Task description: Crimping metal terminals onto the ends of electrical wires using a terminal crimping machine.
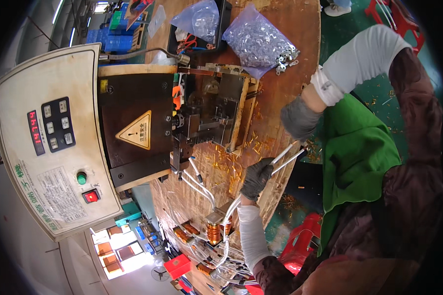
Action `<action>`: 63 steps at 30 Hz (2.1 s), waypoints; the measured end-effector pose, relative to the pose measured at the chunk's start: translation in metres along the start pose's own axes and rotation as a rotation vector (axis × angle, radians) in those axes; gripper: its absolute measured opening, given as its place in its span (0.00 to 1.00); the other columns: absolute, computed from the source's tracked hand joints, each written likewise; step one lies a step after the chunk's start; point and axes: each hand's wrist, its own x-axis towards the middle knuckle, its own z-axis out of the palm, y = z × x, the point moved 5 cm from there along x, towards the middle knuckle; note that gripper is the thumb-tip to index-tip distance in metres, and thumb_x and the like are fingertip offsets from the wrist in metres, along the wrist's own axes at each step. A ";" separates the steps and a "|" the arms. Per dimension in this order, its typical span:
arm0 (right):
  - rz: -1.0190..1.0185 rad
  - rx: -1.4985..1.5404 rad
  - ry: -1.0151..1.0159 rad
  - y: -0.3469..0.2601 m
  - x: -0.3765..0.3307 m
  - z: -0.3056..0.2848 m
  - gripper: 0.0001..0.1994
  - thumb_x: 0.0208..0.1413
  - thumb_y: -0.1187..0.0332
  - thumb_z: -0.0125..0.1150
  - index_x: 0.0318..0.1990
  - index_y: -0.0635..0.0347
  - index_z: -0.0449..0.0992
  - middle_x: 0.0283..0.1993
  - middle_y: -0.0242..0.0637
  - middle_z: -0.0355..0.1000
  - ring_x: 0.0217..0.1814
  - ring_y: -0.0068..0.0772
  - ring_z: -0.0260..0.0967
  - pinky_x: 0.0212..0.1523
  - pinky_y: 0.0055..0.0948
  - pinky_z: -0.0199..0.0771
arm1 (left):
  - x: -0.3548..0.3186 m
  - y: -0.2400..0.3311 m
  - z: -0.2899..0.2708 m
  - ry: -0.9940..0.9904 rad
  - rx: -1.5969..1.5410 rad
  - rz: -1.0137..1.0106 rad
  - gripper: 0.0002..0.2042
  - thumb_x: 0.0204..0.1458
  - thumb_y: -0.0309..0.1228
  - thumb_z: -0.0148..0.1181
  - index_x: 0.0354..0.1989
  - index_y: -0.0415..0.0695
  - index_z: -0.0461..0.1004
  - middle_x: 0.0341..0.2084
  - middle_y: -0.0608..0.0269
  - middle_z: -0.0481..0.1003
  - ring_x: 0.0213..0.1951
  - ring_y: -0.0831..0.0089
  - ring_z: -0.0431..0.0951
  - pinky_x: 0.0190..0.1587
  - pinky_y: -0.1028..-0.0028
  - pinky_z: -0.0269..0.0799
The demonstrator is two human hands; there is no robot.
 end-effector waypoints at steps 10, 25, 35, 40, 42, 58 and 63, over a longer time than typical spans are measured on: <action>0.076 0.087 0.163 -0.006 0.004 0.009 0.15 0.50 0.59 0.51 0.21 0.59 0.74 0.24 0.43 0.72 0.27 0.47 0.70 0.28 0.41 0.70 | 0.000 0.008 -0.004 0.137 0.068 0.049 0.10 0.51 0.24 0.51 0.40 0.39 0.73 0.19 0.65 0.70 0.22 0.79 0.69 0.26 0.78 0.65; 0.006 -0.012 -0.063 -0.012 0.001 0.074 0.11 0.52 0.61 0.52 0.28 0.58 0.75 0.27 0.43 0.71 0.27 0.41 0.68 0.25 0.37 0.67 | 0.003 0.003 0.013 0.047 0.133 0.048 0.09 0.51 0.25 0.53 0.40 0.38 0.73 0.18 0.66 0.70 0.20 0.81 0.68 0.23 0.79 0.65; 0.825 0.057 0.210 0.087 -0.100 -0.009 0.14 0.42 0.63 0.60 0.39 0.54 0.74 0.36 0.43 0.68 0.37 0.45 0.68 0.34 0.36 0.70 | 0.006 0.001 -0.013 0.173 0.061 0.007 0.08 0.50 0.27 0.55 0.37 0.36 0.73 0.19 0.63 0.72 0.21 0.78 0.71 0.25 0.77 0.67; 0.909 -0.010 0.304 0.100 -0.089 0.006 0.15 0.40 0.62 0.60 0.39 0.56 0.73 0.37 0.43 0.68 0.41 0.45 0.68 0.39 0.40 0.70 | 0.013 0.003 -0.022 0.181 0.103 0.015 0.10 0.50 0.29 0.56 0.37 0.36 0.73 0.19 0.62 0.73 0.21 0.77 0.71 0.27 0.77 0.67; 0.904 -0.018 0.279 0.103 -0.085 0.007 0.14 0.42 0.63 0.58 0.38 0.58 0.73 0.39 0.44 0.68 0.42 0.45 0.68 0.40 0.39 0.71 | 0.017 0.017 -0.024 0.193 0.111 0.022 0.10 0.50 0.29 0.56 0.37 0.36 0.73 0.20 0.62 0.73 0.22 0.77 0.72 0.27 0.77 0.68; 0.653 0.331 0.769 0.070 -0.058 -0.017 0.06 0.45 0.72 0.57 0.33 0.59 0.70 0.27 0.39 0.69 0.29 0.40 0.69 0.28 0.33 0.69 | 0.041 0.072 -0.035 0.187 -0.103 0.122 0.15 0.50 0.25 0.56 0.47 0.35 0.70 0.30 0.62 0.75 0.29 0.79 0.72 0.33 0.79 0.70; 0.452 0.802 0.739 0.054 -0.035 -0.024 0.05 0.47 0.73 0.60 0.31 0.60 0.72 0.25 0.33 0.71 0.26 0.22 0.67 0.29 0.25 0.69 | 0.049 0.076 -0.031 0.221 -0.241 0.171 0.12 0.52 0.25 0.54 0.45 0.36 0.71 0.26 0.64 0.72 0.25 0.80 0.70 0.30 0.79 0.69</action>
